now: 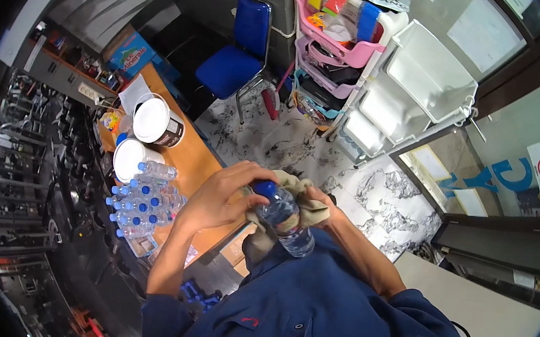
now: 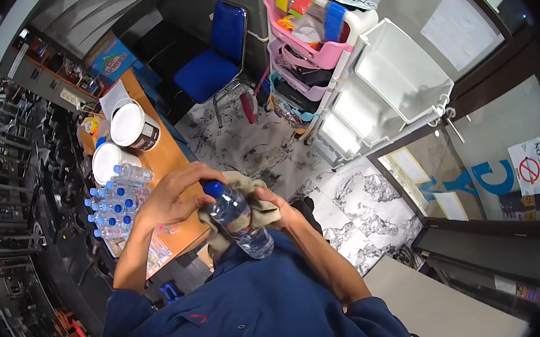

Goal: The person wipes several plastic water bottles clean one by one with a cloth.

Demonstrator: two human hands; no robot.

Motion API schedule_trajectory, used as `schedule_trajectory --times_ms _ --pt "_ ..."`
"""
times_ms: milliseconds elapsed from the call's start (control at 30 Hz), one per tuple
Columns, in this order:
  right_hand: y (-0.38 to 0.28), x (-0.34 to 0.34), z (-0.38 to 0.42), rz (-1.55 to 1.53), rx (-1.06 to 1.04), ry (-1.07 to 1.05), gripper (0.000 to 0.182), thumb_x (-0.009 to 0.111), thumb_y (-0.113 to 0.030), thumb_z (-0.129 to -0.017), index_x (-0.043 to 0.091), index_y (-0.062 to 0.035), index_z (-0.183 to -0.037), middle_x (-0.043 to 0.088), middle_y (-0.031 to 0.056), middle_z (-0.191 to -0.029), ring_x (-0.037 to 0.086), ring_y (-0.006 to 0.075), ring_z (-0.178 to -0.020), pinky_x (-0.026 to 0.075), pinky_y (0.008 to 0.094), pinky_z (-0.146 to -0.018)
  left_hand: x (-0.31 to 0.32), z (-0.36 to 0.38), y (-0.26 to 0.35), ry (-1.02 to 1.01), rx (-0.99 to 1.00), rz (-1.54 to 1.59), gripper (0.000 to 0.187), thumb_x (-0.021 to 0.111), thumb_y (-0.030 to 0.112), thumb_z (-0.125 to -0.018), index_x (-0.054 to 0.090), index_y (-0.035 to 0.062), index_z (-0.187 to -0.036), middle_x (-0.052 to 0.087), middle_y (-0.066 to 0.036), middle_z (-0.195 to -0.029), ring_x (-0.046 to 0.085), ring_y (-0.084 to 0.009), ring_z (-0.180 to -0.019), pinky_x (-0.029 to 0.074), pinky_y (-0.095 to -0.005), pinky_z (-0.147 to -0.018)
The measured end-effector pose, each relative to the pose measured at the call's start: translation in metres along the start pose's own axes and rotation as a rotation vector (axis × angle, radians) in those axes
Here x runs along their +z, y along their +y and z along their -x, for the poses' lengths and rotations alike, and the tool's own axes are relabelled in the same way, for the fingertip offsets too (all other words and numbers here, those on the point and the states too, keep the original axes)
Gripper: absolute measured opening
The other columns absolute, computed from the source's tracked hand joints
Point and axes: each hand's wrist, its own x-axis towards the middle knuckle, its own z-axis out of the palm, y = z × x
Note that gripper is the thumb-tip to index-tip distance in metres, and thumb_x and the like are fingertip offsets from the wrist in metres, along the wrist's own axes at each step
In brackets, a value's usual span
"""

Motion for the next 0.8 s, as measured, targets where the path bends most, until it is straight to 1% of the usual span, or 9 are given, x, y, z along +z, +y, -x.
schedule_trajectory --times_ms 33,133,267,300,400,467,600,700,800 --pt "-0.007 0.031 0.007 -0.217 0.094 0.038 0.055 0.082 -0.023 -0.092 0.058 -0.0043 -0.138 0.065 0.0083 -0.124 0.064 0.0180 -0.111 0.053 0.0344 -0.100 0.002 0.003 -0.008 0.020 -0.011 0.012 0.036 0.079 0.020 -0.092 0.070 0.0064 -0.125 0.072 -0.012 -0.107 0.070 -0.0312 -0.102 0.054 -0.0393 -0.091" --pt "-0.014 0.051 0.006 0.215 -0.018 -0.009 0.080 0.088 -0.013 -0.086 0.046 -0.0047 -0.154 0.063 0.0094 -0.135 0.064 0.0161 -0.120 0.053 0.0330 -0.104 0.014 0.009 -0.027 0.072 -0.052 0.065 0.037 0.077 0.016 -0.094 0.068 0.0061 -0.129 0.071 -0.011 -0.111 0.069 -0.0280 -0.105 0.053 -0.0374 -0.095" --pt "-0.014 0.069 -0.003 0.386 -0.370 0.203 0.078 0.085 -0.012 -0.089 0.041 -0.0070 -0.154 0.062 0.0091 -0.132 0.067 0.0152 -0.108 0.058 0.0292 -0.085 0.061 0.010 -0.038 0.478 -0.224 0.135 0.035 0.069 0.011 -0.102 0.064 0.0041 -0.136 0.065 -0.010 -0.122 0.062 -0.0192 -0.114 0.050 -0.0333 -0.097" --pt "-0.015 0.068 -0.004 0.481 -0.405 0.301 0.075 0.085 -0.013 -0.090 0.043 -0.0062 -0.152 0.065 0.0079 -0.120 0.067 0.0135 -0.101 0.058 0.0294 -0.081 0.081 0.014 -0.045 0.608 -0.285 0.185 0.041 0.065 0.011 -0.105 0.055 0.0016 -0.143 0.062 -0.011 -0.129 0.061 -0.0183 -0.118 0.051 -0.0333 -0.098" --pt "-0.019 0.088 -0.003 0.309 -0.628 0.526 0.067 0.084 -0.015 -0.093 0.046 -0.0050 -0.148 0.064 0.0048 -0.108 0.065 0.0112 -0.092 0.056 0.0289 -0.075 0.139 0.029 -0.048 0.726 -0.362 0.357 0.050 0.072 0.020 -0.101 0.054 -0.0024 -0.142 0.064 -0.016 -0.123 0.064 -0.0264 -0.117 0.053 -0.0371 -0.099" --pt "-0.017 0.086 0.003 0.323 -0.620 0.619 0.059 0.080 -0.021 -0.099 0.048 -0.0044 -0.145 0.063 0.0038 -0.105 0.063 0.0102 -0.090 0.055 0.0284 -0.075 0.157 0.031 -0.033 0.464 -0.428 0.505 0.062 0.082 0.021 -0.095 0.050 -0.0032 -0.142 0.064 -0.017 -0.128 0.064 -0.0248 -0.120 0.054 -0.0379 -0.099" --pt "-0.017 0.106 0.021 0.295 -0.659 0.625 0.051 0.072 -0.024 -0.105 0.051 -0.0037 -0.147 0.065 0.0036 -0.118 0.063 0.0103 -0.102 0.054 0.0272 -0.085 0.157 0.018 -0.004 0.425 -0.279 0.472 0.073 0.090 0.016 -0.087 0.047 -0.0017 -0.143 0.066 -0.015 -0.130 0.067 -0.0240 -0.115 0.055 -0.0379 -0.098" --pt "-0.022 0.091 0.037 0.361 -0.730 0.569 0.049 0.068 -0.024 -0.108 0.054 -0.0038 -0.150 0.065 0.0035 -0.131 0.061 0.0109 -0.116 0.052 0.0287 -0.099 0.149 0.021 -0.020 0.364 -0.280 0.723 0.077 0.094 0.016 -0.080 0.049 -0.0014 -0.140 0.069 -0.013 -0.120 0.072 -0.0240 -0.105 0.057 -0.0378 -0.095" --pt "-0.040 0.066 0.046 0.263 -0.785 0.408 0.068 0.079 -0.031 -0.099 0.049 -0.0008 -0.152 0.064 0.0098 -0.138 0.064 0.0205 -0.120 0.052 0.0339 -0.101 0.130 0.039 -0.022 -0.023 -0.343 1.177 0.079 0.092 0.021 -0.077 0.050 0.0027 -0.141 0.069 -0.016 -0.113 0.072 -0.0249 -0.096 0.059 -0.0401 -0.085"
